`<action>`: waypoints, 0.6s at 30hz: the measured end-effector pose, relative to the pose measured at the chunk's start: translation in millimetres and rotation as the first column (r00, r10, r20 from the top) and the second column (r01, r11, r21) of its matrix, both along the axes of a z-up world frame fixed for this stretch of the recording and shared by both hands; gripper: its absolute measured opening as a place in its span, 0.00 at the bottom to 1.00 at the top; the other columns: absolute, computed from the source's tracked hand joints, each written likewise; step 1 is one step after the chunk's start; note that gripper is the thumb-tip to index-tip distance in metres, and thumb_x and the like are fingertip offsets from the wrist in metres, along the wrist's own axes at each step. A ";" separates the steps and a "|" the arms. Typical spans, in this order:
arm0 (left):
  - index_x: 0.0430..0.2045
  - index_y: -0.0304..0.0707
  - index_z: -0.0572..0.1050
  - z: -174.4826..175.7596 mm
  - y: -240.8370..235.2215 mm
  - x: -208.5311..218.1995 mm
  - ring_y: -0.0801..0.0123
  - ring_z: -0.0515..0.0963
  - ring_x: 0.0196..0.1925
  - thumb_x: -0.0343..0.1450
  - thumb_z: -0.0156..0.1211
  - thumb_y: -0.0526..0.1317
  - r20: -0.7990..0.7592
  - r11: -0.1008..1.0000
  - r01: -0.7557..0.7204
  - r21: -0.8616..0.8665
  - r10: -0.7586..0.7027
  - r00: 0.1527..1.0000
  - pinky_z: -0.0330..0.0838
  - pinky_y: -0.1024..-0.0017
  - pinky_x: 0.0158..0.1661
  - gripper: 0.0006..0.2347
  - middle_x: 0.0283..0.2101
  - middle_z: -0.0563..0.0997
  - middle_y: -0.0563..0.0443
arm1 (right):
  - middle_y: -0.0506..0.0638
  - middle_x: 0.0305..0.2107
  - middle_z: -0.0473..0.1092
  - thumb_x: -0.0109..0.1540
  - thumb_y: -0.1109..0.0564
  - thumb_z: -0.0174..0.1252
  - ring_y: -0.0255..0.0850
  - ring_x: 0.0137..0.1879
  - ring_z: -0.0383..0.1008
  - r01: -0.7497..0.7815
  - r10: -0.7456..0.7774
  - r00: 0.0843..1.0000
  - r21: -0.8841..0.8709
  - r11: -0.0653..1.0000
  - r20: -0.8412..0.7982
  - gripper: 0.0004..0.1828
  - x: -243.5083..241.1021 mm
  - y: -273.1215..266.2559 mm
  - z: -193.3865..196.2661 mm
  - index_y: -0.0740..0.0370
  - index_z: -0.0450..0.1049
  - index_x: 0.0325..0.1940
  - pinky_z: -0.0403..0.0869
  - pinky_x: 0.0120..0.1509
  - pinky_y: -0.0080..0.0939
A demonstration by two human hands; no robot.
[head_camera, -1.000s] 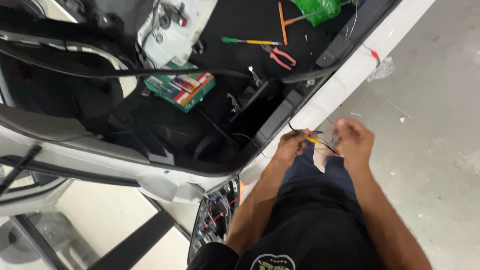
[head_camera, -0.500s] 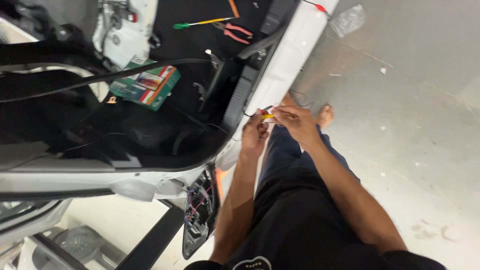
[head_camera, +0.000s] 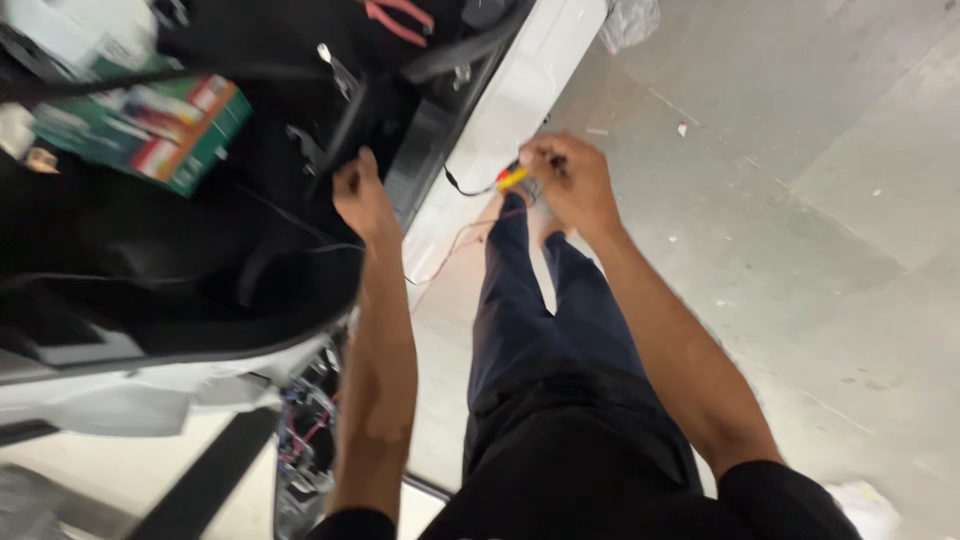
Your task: The person works on the wiring of a car's rear light assembly, connecting wires and using a multimeter to test connections. They then use electrical tape to insulate the wire connections.
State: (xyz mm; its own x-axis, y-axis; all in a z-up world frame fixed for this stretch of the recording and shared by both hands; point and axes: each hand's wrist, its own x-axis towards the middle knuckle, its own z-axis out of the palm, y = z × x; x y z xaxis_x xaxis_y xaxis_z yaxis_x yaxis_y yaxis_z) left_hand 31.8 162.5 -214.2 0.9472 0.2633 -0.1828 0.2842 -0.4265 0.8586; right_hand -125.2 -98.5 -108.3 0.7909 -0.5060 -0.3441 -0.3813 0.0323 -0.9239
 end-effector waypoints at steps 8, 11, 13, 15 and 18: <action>0.35 0.49 0.80 -58.9 -44.2 49.3 0.68 0.85 0.36 0.67 0.58 0.54 -0.370 0.788 -0.135 0.601 0.424 0.827 0.68 0.61 0.45 0.14 0.32 0.87 0.60 | 0.48 0.34 0.78 0.69 0.61 0.63 0.30 0.38 0.75 0.042 -0.031 0.997 -0.147 0.988 0.074 0.06 49.6 5.2 -37.6 0.67 0.80 0.47 0.75 0.45 0.31; 0.32 0.50 0.81 -42.5 -57.8 56.5 0.69 0.85 0.32 0.68 0.54 0.53 -0.483 0.778 -0.053 0.626 0.439 0.758 0.68 0.63 0.45 0.13 0.28 0.87 0.60 | 0.49 0.34 0.79 0.69 0.63 0.63 0.31 0.39 0.77 0.041 -0.026 0.996 -0.175 0.984 0.090 0.05 69.3 9.4 -50.2 0.68 0.80 0.47 0.76 0.47 0.31; 0.29 0.51 0.83 -30.7 -65.9 58.0 0.69 0.85 0.29 0.66 0.54 0.51 -0.487 0.754 -0.032 0.656 0.455 0.745 0.69 0.64 0.43 0.12 0.26 0.86 0.60 | 0.49 0.34 0.79 0.68 0.63 0.64 0.31 0.38 0.77 0.060 -0.049 0.996 -0.154 0.986 0.071 0.05 80.9 12.2 -56.7 0.68 0.79 0.46 0.75 0.47 0.31; 0.27 0.51 0.83 -25.0 -67.2 61.8 0.69 0.83 0.26 0.64 0.55 0.49 -0.426 0.727 -0.061 0.684 0.466 0.776 0.70 0.66 0.38 0.10 0.25 0.84 0.60 | 0.49 0.31 0.78 0.67 0.63 0.66 0.31 0.37 0.75 0.089 -0.084 0.995 -0.104 0.991 0.051 0.06 96.0 17.3 -64.3 0.69 0.78 0.45 0.74 0.44 0.31; 0.27 0.51 0.83 -29.7 -67.8 64.3 0.71 0.82 0.24 0.64 0.56 0.50 -0.518 0.745 0.005 0.667 0.458 0.722 0.69 0.66 0.38 0.10 0.22 0.85 0.60 | 0.50 0.30 0.78 0.65 0.63 0.68 0.32 0.36 0.75 0.058 -0.069 0.997 -0.248 0.967 -0.034 0.07 110.3 17.0 -78.1 0.70 0.80 0.44 0.73 0.41 0.31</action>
State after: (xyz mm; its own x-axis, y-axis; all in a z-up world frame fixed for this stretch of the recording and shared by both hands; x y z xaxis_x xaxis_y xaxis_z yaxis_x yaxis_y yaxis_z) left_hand 96.2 94.6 -243.9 0.5591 0.7189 -0.4130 0.7969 -0.6035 0.0283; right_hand -14.9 -81.6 -186.4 0.7419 -0.6282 -0.2345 -0.4247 -0.1696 -0.8893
